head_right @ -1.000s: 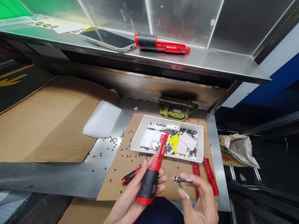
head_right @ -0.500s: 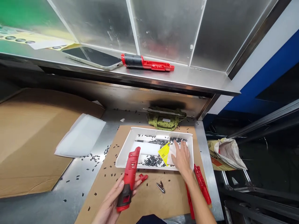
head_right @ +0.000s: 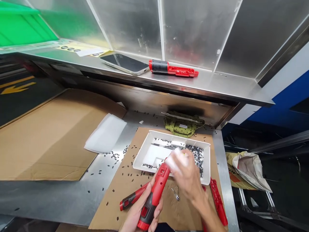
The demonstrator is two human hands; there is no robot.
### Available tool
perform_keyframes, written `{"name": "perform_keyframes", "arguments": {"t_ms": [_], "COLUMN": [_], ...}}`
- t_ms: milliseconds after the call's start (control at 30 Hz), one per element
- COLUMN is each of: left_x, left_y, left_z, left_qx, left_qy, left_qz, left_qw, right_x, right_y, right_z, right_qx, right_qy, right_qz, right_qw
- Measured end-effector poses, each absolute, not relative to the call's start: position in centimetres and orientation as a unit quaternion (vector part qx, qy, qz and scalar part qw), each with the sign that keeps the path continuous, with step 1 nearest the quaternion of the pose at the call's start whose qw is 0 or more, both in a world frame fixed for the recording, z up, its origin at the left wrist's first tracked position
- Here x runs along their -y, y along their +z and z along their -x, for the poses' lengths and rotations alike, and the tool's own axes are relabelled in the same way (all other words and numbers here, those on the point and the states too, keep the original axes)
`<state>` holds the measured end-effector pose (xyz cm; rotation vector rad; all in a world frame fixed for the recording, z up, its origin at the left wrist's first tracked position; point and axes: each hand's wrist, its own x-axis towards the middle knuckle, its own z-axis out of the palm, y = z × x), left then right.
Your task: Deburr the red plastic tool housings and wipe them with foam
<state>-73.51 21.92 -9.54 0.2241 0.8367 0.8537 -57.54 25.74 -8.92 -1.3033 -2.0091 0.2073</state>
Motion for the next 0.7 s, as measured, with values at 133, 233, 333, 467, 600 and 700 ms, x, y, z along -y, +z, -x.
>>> {"name": "perform_keyframes", "arguments": {"t_ms": [133,233,333,467,600,700], "left_x": [-21.5,-21.4,-21.4,-21.3,-21.0,-20.8], "left_y": [-9.2,-8.9,-8.9,-9.5,-9.5,-8.8], "left_z": [73.7,73.9,73.9,73.6,73.6,73.6], "left_qx": [-0.423,-0.442,-0.463,-0.487,-0.466,-0.435], "left_qy": [0.375,0.374,0.382,0.33,0.334,0.351], "left_qz": [-0.115,-0.118,-0.136,-0.184,-0.204,-0.183], "left_qw": [0.817,0.807,0.788,0.787,0.793,0.809], "right_x": [-25.3,-24.7,-24.4,-24.1,-23.8,-23.5], "right_y": [-8.4,-7.7,-6.9,-6.4,-6.7,-7.0], "right_z": [57.8,57.4,57.3,57.4,57.3,57.2], "right_qx": [0.812,0.812,0.85,0.83,0.849,0.828], "right_qy": [0.057,0.011,0.005,-0.006,0.004,-0.006], "right_qz": [0.449,0.47,0.399,0.439,0.414,0.437], "right_qw": [0.368,0.346,0.342,0.345,0.329,0.351]}}
